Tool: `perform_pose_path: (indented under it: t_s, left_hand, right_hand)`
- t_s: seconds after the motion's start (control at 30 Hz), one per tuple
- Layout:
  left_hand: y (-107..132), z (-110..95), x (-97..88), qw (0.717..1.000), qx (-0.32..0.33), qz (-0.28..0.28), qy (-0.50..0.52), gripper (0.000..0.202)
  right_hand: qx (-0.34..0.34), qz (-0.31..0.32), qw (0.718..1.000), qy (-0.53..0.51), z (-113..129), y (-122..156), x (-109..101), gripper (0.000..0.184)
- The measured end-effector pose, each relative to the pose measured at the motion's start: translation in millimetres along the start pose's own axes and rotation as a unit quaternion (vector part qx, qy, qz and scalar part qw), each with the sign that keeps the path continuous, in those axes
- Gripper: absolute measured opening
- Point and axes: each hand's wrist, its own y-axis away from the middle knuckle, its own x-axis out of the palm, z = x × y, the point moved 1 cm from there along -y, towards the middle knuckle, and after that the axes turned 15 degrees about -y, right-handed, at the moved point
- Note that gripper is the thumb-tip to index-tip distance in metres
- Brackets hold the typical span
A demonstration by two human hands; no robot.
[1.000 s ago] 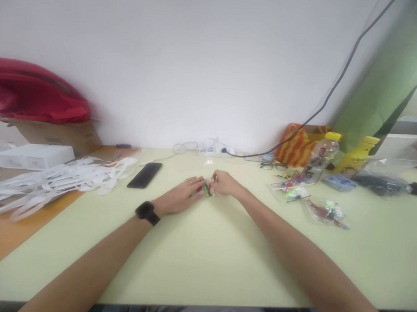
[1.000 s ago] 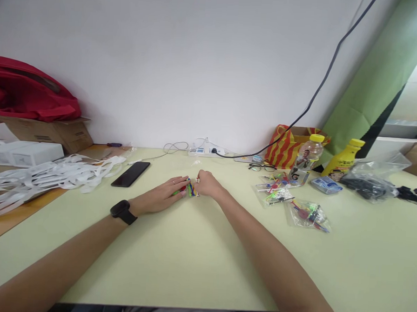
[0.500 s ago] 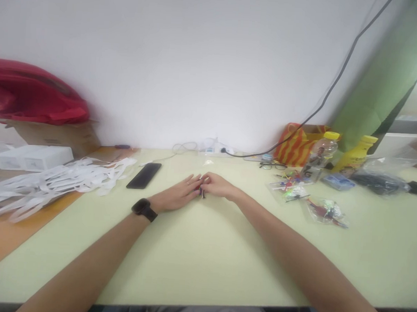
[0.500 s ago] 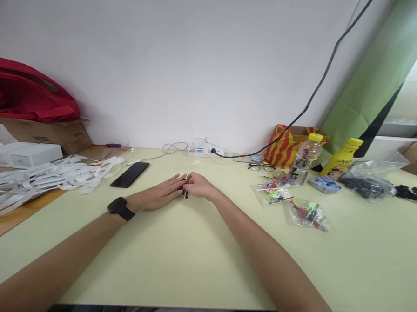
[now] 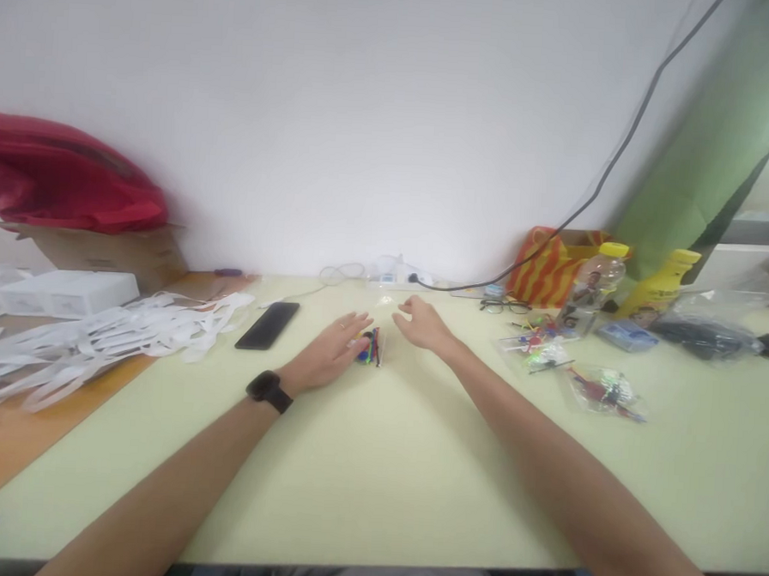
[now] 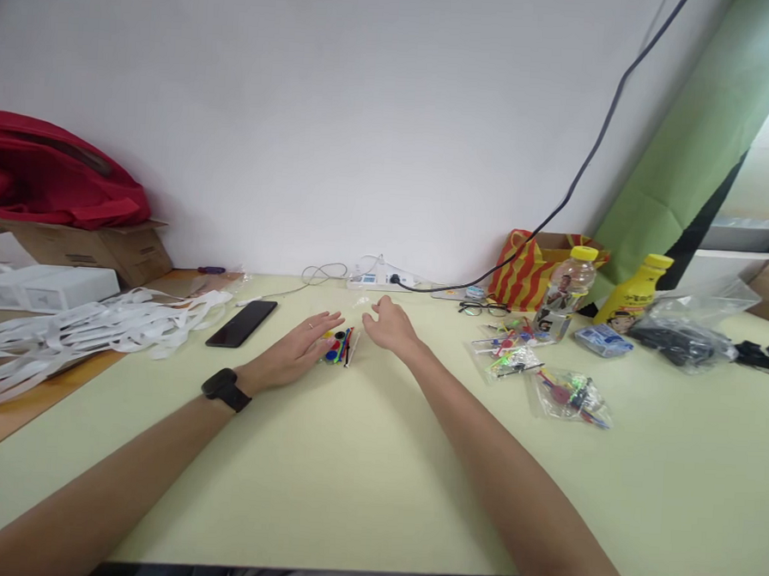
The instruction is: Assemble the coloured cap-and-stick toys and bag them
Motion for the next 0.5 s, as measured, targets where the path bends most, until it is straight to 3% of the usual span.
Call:
perform_pose_path:
  t_s: [0.13, 0.23, 0.37, 0.43, 0.5]
  left_hand:
    - [-1, -25, -1.1, 0.995, 0.084, -0.025, -0.045, 0.047]
    - [0, -41, -0.8, 0.989, 0.132, -0.036, -0.055, 0.044]
    - [3, -57, 1.7, 0.981, 0.18, -0.059, -0.046, 0.041]
    - [5, -66, 2.4, 0.978, 0.195, -0.069, -0.035, 0.037]
    - [5, -74, 2.5, 0.977, 0.195, -0.082, -0.014, 0.031]
  right_hand:
    - [0.024, -0.031, 0.999, 0.024, 3, -5, -19, 0.026]
    - [0.036, -0.058, 0.997, 0.042, 6, -11, -55, 0.034]
    - [0.068, -0.094, 0.985, 0.126, -8, -4, -145, 0.054]
    - [0.129, -0.099, 0.966, 0.203, -24, 10, -193, 0.04]
    - [0.154, -0.082, 0.962, 0.211, -42, 30, -231, 0.029]
